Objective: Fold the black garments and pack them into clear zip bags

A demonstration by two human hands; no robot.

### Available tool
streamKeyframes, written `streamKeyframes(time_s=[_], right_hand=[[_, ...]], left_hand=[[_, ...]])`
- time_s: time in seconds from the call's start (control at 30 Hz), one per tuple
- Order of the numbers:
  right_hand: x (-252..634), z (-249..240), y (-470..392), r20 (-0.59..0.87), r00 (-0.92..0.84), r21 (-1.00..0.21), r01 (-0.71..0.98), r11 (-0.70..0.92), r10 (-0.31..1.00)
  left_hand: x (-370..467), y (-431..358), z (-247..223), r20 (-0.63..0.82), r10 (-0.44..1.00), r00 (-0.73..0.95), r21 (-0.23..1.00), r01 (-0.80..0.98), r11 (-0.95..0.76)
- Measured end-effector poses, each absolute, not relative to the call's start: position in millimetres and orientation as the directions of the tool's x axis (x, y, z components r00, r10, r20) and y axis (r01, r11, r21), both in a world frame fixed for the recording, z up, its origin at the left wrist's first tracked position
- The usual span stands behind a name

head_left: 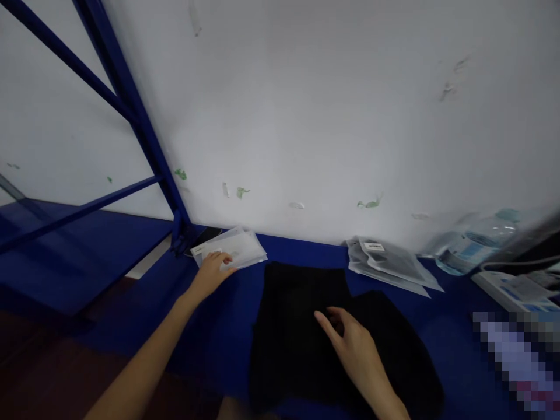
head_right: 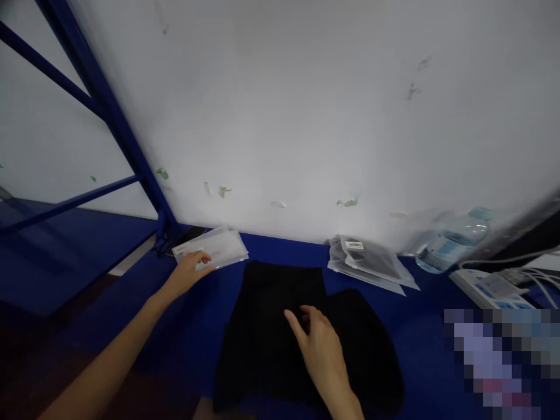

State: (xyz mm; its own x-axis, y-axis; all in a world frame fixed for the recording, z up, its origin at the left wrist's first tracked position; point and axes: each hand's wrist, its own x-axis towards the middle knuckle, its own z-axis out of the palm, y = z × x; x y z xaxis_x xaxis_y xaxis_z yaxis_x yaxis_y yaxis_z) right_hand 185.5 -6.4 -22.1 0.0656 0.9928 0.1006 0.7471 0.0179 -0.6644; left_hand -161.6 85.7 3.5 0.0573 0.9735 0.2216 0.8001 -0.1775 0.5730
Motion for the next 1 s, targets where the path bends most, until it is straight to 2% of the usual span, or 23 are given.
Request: streamKeyframes(time_s=[0.3,0.5,0.6,0.73,0.87,1.0], right_hand=[[163,-26,4,0.062,0.043,-0.540,0.842,-0.002,0.997],[164,-35,7,0.108,0.049,-0.595,0.804,0.025,0.993],[162,-39,5,0.132,0.055,-0.696,0.716,0.053,0.990],[163,-26,-8,0.079,0.013,-0.877,0.477,0.063,0.997],[184,6,-29,-0.068,-0.044,-0.961,0.270,-0.054,0.997],[209,31,-43,-0.101,-0.213,-0.985,0.157,-0.068,0.972]], left_hand=[[-188,107,-3,0.077,0.980,0.185,0.655,0.732,-0.190],[-189,105,-5,0.077,0.984,0.161,0.699,0.695,-0.169],[-183,99,-6,0.115,0.987,0.112,0.704,0.691,-0.160],[-154,78,-1,0.191,0.979,0.074,0.717,0.670,-0.191],[-97,46,6,0.196,0.962,0.189,0.755,0.598,-0.271],[-42,20,4,0.121,0.932,0.342,0.856,0.439,-0.273]])
